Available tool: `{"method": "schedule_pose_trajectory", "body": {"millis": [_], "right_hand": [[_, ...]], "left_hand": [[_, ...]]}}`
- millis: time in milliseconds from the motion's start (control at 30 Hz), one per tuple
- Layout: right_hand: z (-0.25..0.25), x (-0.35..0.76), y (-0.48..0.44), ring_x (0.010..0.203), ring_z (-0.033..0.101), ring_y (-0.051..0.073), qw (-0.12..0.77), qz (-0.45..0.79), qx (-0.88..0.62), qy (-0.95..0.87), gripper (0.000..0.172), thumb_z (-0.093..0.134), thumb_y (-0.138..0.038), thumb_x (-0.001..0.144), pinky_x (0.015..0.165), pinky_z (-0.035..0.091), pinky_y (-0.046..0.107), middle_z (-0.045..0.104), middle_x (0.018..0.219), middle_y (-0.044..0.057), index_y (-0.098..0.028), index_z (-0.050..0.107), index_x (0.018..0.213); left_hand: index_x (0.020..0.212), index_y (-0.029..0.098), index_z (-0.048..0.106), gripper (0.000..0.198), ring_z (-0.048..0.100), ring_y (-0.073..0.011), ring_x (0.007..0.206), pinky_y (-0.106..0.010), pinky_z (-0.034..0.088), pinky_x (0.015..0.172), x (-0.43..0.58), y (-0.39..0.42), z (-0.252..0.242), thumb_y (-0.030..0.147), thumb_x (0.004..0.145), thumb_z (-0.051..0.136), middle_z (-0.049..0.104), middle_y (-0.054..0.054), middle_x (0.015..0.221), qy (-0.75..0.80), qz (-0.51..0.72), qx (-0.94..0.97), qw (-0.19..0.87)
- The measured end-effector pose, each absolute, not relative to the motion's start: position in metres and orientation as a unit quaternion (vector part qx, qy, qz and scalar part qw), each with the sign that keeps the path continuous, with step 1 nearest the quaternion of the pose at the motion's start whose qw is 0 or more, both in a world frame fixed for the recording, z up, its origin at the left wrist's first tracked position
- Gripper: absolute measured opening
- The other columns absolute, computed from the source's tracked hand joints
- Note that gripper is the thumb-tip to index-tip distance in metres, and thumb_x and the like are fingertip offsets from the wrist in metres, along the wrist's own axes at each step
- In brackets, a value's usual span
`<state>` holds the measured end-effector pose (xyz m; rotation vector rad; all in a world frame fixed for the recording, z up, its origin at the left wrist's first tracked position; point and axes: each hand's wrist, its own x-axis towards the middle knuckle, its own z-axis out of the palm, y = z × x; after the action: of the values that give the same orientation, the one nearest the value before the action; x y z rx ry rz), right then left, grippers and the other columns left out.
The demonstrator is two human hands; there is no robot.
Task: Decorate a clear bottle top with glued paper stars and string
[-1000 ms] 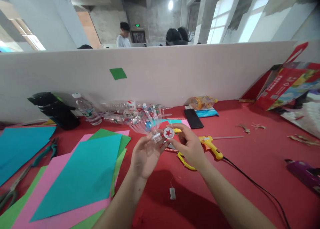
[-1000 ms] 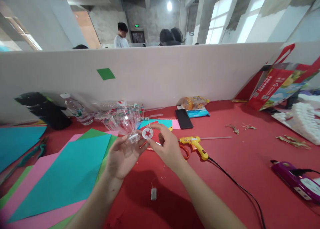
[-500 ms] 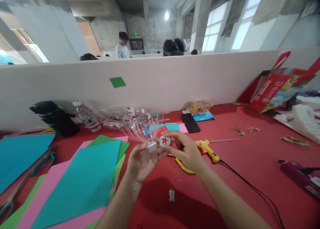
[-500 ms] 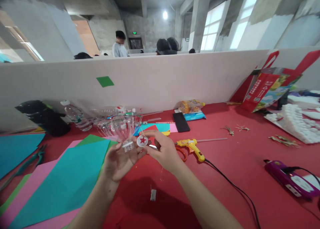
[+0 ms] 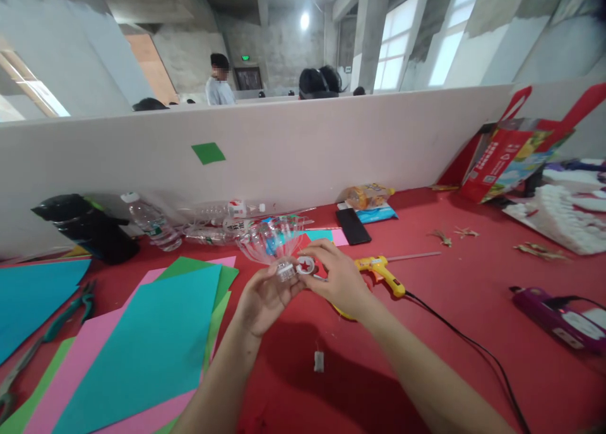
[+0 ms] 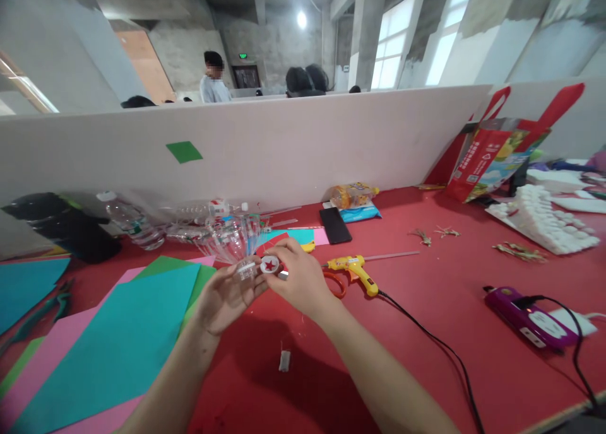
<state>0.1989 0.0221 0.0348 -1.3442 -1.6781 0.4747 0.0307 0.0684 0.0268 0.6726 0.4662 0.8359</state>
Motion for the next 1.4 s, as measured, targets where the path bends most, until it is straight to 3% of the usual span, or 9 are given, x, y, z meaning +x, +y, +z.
{"method": "schedule_pose_trajectory", "body": {"millis": [67, 233, 500, 633, 700, 800, 933, 1233, 1400], "right_hand": [[0.031, 0.201, 0.024, 0.100, 0.059, 0.022, 0.430, 0.198, -0.564, -0.676, 0.023, 0.064, -0.022, 0.080, 0.087, 0.044, 0.035, 0.059, 0.112, 0.006, -0.023, 0.062, 0.103], [0.012, 0.203, 0.029, 0.085, 0.062, 0.019, 0.317, 0.267, -0.553, -0.723, 0.024, 0.070, -0.020, 0.071, 0.072, 0.044, 0.028, 0.063, 0.100, 0.002, -0.023, 0.065, 0.093], [-0.041, 0.166, 0.032, 0.072, 0.055, 0.014, 0.216, 0.335, -0.532, -0.747, 0.030, 0.075, -0.012, 0.060, 0.062, 0.036, 0.023, 0.060, 0.095, 0.001, -0.021, 0.067, 0.088], [-0.043, 0.167, 0.034, 0.069, 0.053, 0.013, 0.261, 0.363, -0.526, -0.723, 0.031, 0.078, -0.034, 0.067, 0.060, 0.036, 0.023, 0.060, 0.087, 0.000, -0.021, 0.067, 0.093], [-0.033, 0.177, 0.036, 0.066, 0.053, 0.013, 0.301, 0.378, -0.516, -0.707, 0.020, 0.063, -0.040, 0.084, 0.060, 0.038, 0.023, 0.059, 0.076, -0.001, -0.020, 0.066, 0.088], [-0.009, 0.193, 0.034, 0.062, 0.052, 0.011, 0.357, 0.404, -0.493, -0.683, 0.029, 0.046, -0.039, 0.095, 0.057, 0.040, 0.022, 0.058, 0.070, -0.002, -0.019, 0.064, 0.084], [0.018, 0.202, 0.024, 0.047, 0.048, 0.008, 0.407, 0.434, -0.470, -0.652, 0.027, 0.043, -0.038, 0.095, 0.044, 0.039, 0.018, 0.057, 0.061, -0.004, -0.019, 0.062, 0.088], [0.024, 0.187, 0.010, 0.055, 0.055, 0.009, 0.497, 0.355, -0.459, -0.646, 0.024, 0.049, -0.031, 0.093, 0.054, 0.044, 0.020, 0.062, 0.068, -0.002, -0.023, 0.069, 0.103], [0.017, 0.191, 0.010, 0.053, 0.054, 0.009, 0.488, 0.318, -0.454, -0.675, 0.025, 0.050, -0.030, 0.093, 0.053, 0.044, 0.021, 0.065, 0.070, -0.001, -0.023, 0.071, 0.104]], "left_hand": [[0.089, 0.011, 0.074, 0.019, 0.069, -0.0235, 0.083, -0.036, 0.056, 0.079, 0.027, 0.073, 0.029, 0.019, 0.074, 0.065, 0.075, -0.011, 0.087, 0.236, 0.404, 0.329, 0.820], [0.086, 0.011, 0.072, 0.013, 0.067, -0.0153, 0.080, -0.024, 0.054, 0.078, 0.010, 0.090, 0.031, 0.013, 0.075, 0.067, 0.074, -0.007, 0.085, 0.265, 0.472, 0.336, 0.771], [0.092, 0.007, 0.071, 0.018, 0.065, -0.0148, 0.072, -0.025, 0.054, 0.074, 0.007, 0.092, 0.031, 0.015, 0.075, 0.068, 0.071, -0.008, 0.082, 0.292, 0.473, 0.314, 0.770], [0.089, 0.008, 0.070, 0.014, 0.065, -0.0142, 0.072, -0.024, 0.053, 0.074, 0.007, 0.091, 0.034, 0.013, 0.077, 0.065, 0.070, -0.007, 0.079, 0.291, 0.474, 0.296, 0.776], [0.089, 0.008, 0.070, 0.014, 0.065, -0.0145, 0.071, -0.025, 0.054, 0.074, 0.006, 0.091, 0.034, 0.013, 0.078, 0.064, 0.070, -0.008, 0.079, 0.288, 0.472, 0.283, 0.784], [0.091, 0.009, 0.070, 0.016, 0.065, -0.0152, 0.071, -0.026, 0.054, 0.072, 0.007, 0.091, 0.034, 0.019, 0.083, 0.060, 0.070, -0.008, 0.078, 0.281, 0.461, 0.254, 0.803], [0.091, 0.011, 0.069, 0.022, 0.066, -0.0147, 0.072, -0.026, 0.055, 0.072, 0.011, 0.089, 0.034, 0.025, 0.090, 0.053, 0.070, -0.008, 0.077, 0.274, 0.445, 0.205, 0.828], [0.093, 0.009, 0.069, 0.029, 0.066, -0.0154, 0.069, -0.025, 0.055, 0.063, 0.019, 0.085, 0.028, 0.026, 0.094, 0.046, 0.071, -0.011, 0.081, 0.268, 0.420, 0.163, 0.852], [0.090, 0.010, 0.068, 0.029, 0.064, -0.0136, 0.068, -0.023, 0.055, 0.061, 0.019, 0.087, 0.026, 0.027, 0.094, 0.045, 0.070, -0.011, 0.081, 0.265, 0.415, 0.145, 0.858]]}}
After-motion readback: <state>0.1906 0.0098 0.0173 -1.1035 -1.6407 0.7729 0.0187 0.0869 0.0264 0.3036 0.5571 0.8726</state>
